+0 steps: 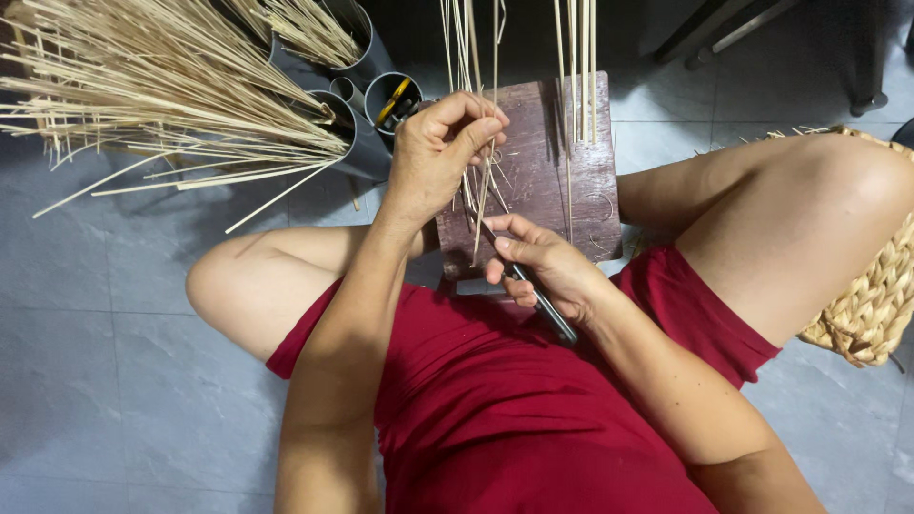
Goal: The person sits on the floor and uses a knife to split and shave thin bamboo sticks into narrower strips, working each stick against a wooden block on their lap and setting finished strips with a pile of completed sticks beside them.
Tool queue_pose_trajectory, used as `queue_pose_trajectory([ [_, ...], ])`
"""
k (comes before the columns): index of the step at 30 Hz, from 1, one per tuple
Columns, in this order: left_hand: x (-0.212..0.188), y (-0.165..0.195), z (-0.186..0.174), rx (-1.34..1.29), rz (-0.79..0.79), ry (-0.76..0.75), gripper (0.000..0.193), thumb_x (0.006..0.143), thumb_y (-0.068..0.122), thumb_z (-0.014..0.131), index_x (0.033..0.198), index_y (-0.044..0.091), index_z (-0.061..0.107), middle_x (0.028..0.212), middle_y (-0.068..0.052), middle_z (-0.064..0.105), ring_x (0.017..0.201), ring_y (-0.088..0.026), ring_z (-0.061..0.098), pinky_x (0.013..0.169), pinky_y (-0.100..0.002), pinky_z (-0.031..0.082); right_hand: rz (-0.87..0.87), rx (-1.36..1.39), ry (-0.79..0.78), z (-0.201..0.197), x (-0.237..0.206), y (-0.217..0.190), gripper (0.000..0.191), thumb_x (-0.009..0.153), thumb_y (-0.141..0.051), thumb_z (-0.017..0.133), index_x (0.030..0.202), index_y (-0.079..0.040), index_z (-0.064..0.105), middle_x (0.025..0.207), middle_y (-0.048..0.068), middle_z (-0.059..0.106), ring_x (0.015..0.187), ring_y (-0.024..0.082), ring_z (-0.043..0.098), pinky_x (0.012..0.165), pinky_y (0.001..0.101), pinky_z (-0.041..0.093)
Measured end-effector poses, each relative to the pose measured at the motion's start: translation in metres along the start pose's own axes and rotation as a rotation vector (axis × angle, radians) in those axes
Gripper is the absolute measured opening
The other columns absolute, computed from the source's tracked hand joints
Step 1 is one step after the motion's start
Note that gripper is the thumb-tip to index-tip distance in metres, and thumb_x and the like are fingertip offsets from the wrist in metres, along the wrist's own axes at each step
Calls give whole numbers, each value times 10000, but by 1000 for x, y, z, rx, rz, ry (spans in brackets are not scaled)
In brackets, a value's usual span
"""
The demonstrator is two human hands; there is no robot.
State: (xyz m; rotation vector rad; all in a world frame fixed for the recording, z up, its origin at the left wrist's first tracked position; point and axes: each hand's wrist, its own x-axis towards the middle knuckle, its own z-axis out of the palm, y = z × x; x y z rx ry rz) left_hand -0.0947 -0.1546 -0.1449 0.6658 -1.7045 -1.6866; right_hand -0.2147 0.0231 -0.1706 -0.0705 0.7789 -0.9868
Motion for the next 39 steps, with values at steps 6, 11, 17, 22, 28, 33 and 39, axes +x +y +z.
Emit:
queue_pose_trajectory([
  [6,2,3,-2,58,-12,73,79,1027,97,676,980,42,706,1006,-2,745,819,-31,690,619,-177,516,66,18,-29,-7,6,7,308,1040,-152,520,1342,-124,466,789,93,659,450,88,475,381,231,390],
  [11,7,16,-3,52,72,106,73,1049,92,682,1021,37,722,947,-18,748,761,-23,646,611,-170,490,140,-24,8,-13,17,20,292,1029,-140,498,1319,-156,465,786,106,660,423,102,474,356,226,380],
  [17,27,35,-31,-86,116,220,47,1071,65,676,1047,31,698,1000,-33,752,756,-50,678,564,-180,477,169,-168,101,-22,26,33,258,1049,-139,467,1289,-84,542,786,100,655,415,95,446,344,237,376],
  [22,36,12,-29,101,-74,270,87,984,99,720,1049,52,751,848,-7,736,645,-26,661,478,-171,462,-38,1,180,-33,30,20,266,1055,-154,463,1302,-107,547,767,66,630,458,86,452,374,227,373],
  [28,46,-24,-12,244,-225,323,113,936,122,753,990,29,788,702,5,700,574,-39,651,465,-204,488,-156,7,265,-34,30,15,242,1064,-190,460,1279,-120,548,765,71,635,479,106,466,411,245,398],
  [33,61,-34,-3,282,-235,344,195,870,79,740,1059,33,755,719,5,723,544,-44,673,462,-211,545,-178,35,288,-32,35,10,232,1061,-201,470,1266,-119,539,762,80,639,474,113,478,409,248,393],
  [39,54,-41,-4,138,-233,346,222,924,52,719,1144,27,702,794,-15,711,580,-55,636,483,-211,516,-313,-76,365,-33,31,6,293,1033,-247,541,1275,-91,594,778,60,657,467,86,468,411,237,380],
])
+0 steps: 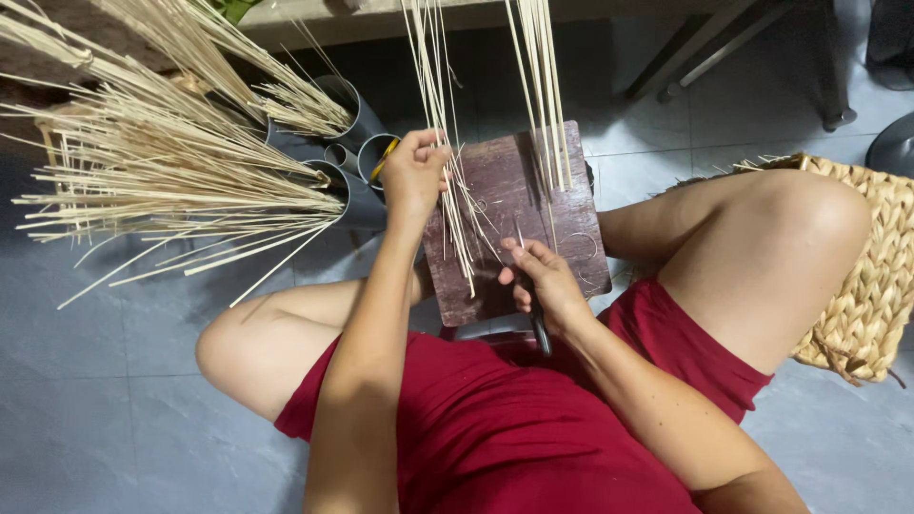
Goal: The person sits on the floor and uses a knife to split and shave thin bamboo sticks into narrower strips, working each stick against a wooden block on their lap and setting finished strips with a pile of completed sticks beside them.
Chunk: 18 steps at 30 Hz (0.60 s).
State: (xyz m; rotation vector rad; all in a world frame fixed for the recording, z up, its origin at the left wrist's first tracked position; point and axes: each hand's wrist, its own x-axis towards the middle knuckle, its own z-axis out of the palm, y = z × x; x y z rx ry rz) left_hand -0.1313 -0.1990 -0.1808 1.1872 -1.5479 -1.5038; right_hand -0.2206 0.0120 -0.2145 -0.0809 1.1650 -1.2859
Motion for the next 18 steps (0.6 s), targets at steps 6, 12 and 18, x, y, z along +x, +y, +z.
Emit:
queue_pose_trajectory([
  [6,-39,-13,-3,-143,-19,-72,106,969,69,708,1065,28,695,857,-15,712,666,-53,637,560,-191,516,-197,-238,-6,10,-5,2,302,977,-242,648,1238,-89,657,862,15,715,502,20,467,434,195,365],
  [12,-61,-23,10,-204,-26,-123,101,968,74,713,1061,35,704,851,-20,713,696,-56,652,584,-190,526,-163,-218,-96,10,0,13,125,980,-175,695,1010,-55,683,790,9,712,498,23,451,445,192,347],
  [18,-33,3,-7,-81,214,-17,105,1007,114,677,1086,59,718,908,1,741,776,-31,686,596,-178,534,62,-284,-72,12,0,22,81,940,-147,702,933,-73,672,722,18,690,468,49,459,417,222,350],
])
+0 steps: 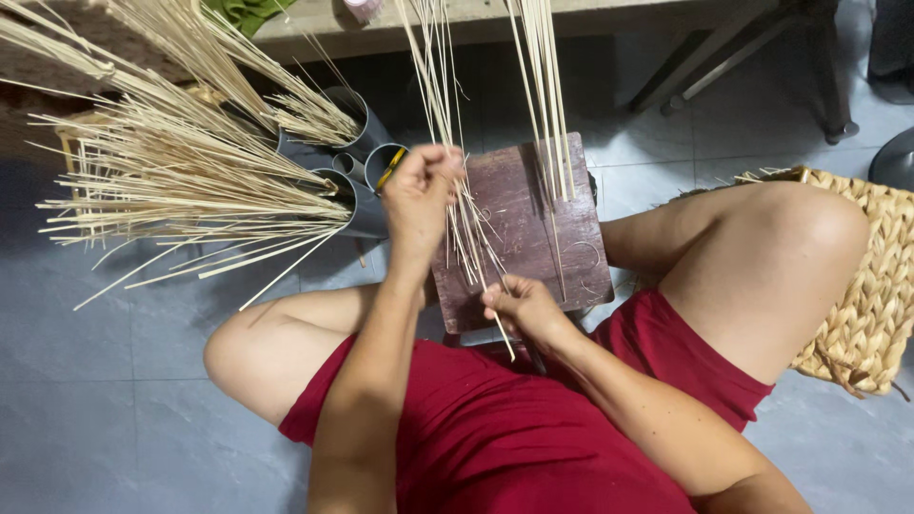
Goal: The person sits on the floor and uses a knife to split and shave thin bamboo sticks into narrower strips, working each stick against a wooden block on their lap and setting finished strips with a pile of completed sticks beside them.
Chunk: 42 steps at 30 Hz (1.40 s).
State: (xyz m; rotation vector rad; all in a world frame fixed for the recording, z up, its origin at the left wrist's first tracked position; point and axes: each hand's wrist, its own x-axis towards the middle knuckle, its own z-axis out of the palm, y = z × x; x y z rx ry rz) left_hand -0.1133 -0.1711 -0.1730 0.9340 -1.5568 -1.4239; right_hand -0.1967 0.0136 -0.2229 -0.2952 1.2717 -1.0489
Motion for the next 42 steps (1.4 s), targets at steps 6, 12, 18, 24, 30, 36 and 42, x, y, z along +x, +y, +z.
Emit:
queue_pose_trajectory([
  [6,45,42,-21,14,93,100,134,1031,122,679,1138,63,733,850,7,729,695,-19,638,579,-165,497,34,-46,-5,5,0,-4,79,945,-157,689,927,-97,642,702,-5,663,450,54,425,398,236,303],
  [12,58,49,-22,-7,103,43,279,1035,119,686,1312,80,676,925,-11,757,731,-28,655,602,-166,507,-167,10,-8,9,-3,-12,52,981,-165,679,984,-120,655,712,-30,646,489,10,414,426,199,282],
  [18,36,12,-11,11,-31,-133,486,984,97,684,1451,91,551,1155,-64,758,876,-58,714,692,-189,566,-270,31,80,0,2,-27,34,987,-140,656,1000,-109,659,727,-22,677,471,17,439,411,203,291],
  [24,-6,-26,-4,166,-85,-73,402,980,96,694,1377,76,636,1176,-93,768,937,-112,751,811,-237,603,-290,130,147,-2,28,-35,70,994,-106,659,1054,-70,654,763,-14,675,545,23,506,464,192,346],
  [30,-37,-42,-9,382,-17,122,406,930,82,727,1330,96,659,1222,-114,673,951,-184,745,797,-292,584,-296,-131,255,-6,34,-42,262,977,-127,669,1232,-77,708,796,-5,678,513,38,474,439,213,363],
  [36,-46,-42,-6,466,-50,165,507,889,123,760,1371,109,603,1235,-128,624,1038,-236,678,831,-347,575,-478,-309,400,-21,32,-69,333,956,-120,656,1283,-66,686,927,-28,740,533,39,510,470,221,431],
  [42,-45,-47,1,508,-75,149,632,883,179,775,1447,65,514,1269,-178,600,1103,-295,651,951,-400,532,-667,-620,594,-36,51,-111,294,992,-120,655,1270,-37,704,839,111,741,669,142,650,645,307,530],
])
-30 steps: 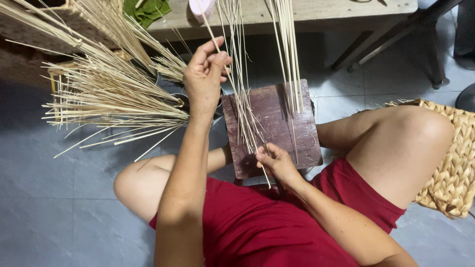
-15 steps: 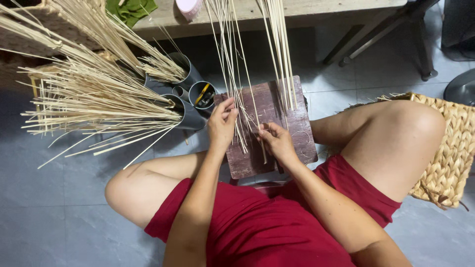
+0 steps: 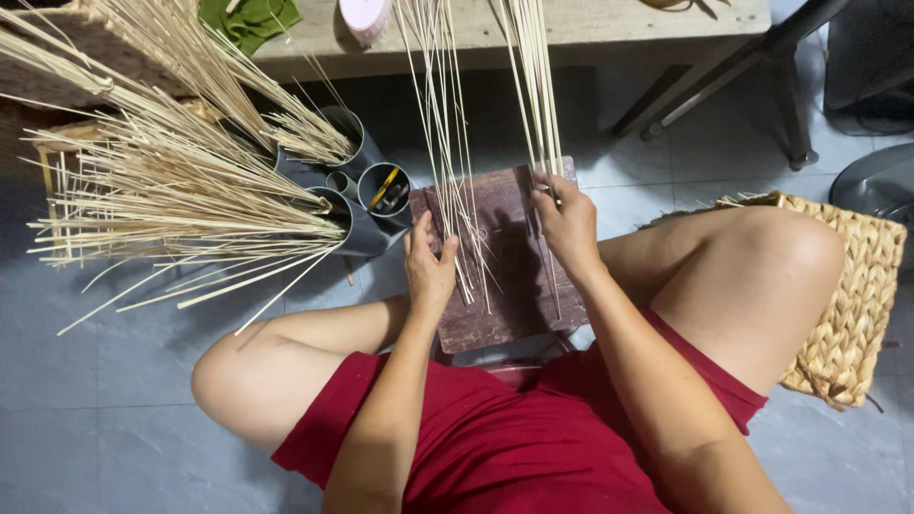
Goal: The person sits on the floor and uses a knife to split and shave thin bamboo sticks into narrower strips, working each stick against a wooden block on their lap and setting finished strips with a pile of completed sticks beside them.
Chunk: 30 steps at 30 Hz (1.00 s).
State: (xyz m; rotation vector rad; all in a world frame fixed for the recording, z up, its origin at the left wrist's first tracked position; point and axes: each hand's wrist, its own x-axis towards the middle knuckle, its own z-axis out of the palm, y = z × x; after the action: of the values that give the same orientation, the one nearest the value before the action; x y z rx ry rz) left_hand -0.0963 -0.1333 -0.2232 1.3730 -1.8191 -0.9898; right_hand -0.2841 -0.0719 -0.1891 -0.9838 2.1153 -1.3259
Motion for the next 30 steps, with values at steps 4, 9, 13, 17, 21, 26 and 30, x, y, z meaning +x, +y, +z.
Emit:
queue_pose_trajectory([
  [4,-3,0,3,14,-40,-42,680,879,203,776,1469,39,479,1302,-192,598,1122,-302,651,967,-401,526,78,-128,-138,9,21,-9,363,981,-121,598,1338,-62,630,819,177,742,752,252,739,707,402,556],
  [9,-5,1,5,-19,-55,-73,670,874,195,768,1461,41,483,1305,-186,613,1099,-288,659,942,-395,541,-92,-433,-80,22,31,-12,469,918,-98,667,1359,13,553,905,293,699,853,480,673,770,547,534],
  [13,-4,1,6,-40,-30,-86,658,876,174,757,1461,40,487,1270,-170,639,1059,-275,668,932,-391,549,-26,-454,-44,28,33,-10,565,877,-97,698,1371,72,482,875,336,675,839,528,654,768,571,527],
  [17,-5,-1,10,-57,-74,-115,648,872,161,749,1464,65,503,1238,-157,658,1015,-263,678,898,-380,560,-13,-449,-75,30,33,-8,279,913,-133,725,1110,35,624,886,308,694,880,513,666,791,570,528],
  [21,-8,-6,14,-55,-9,-122,634,894,155,737,1470,67,486,1258,-161,650,999,-259,685,900,-377,564,87,-384,-87,29,36,-3,140,901,-128,716,943,5,706,776,248,698,762,417,698,719,502,547],
  [26,-8,-9,11,-67,-37,-132,628,893,151,726,1467,73,483,1276,-169,638,1036,-262,691,901,-383,559,241,70,-177,17,39,5,187,955,-155,742,865,8,729,622,46,604,532,137,534,504,334,429],
  [30,-13,-2,2,-35,155,-6,488,969,109,672,1437,66,539,1281,-167,644,1129,-280,673,956,-398,553,386,588,-301,-5,38,6,208,988,-201,663,863,-40,702,549,-32,502,404,85,402,385,263,309],
])
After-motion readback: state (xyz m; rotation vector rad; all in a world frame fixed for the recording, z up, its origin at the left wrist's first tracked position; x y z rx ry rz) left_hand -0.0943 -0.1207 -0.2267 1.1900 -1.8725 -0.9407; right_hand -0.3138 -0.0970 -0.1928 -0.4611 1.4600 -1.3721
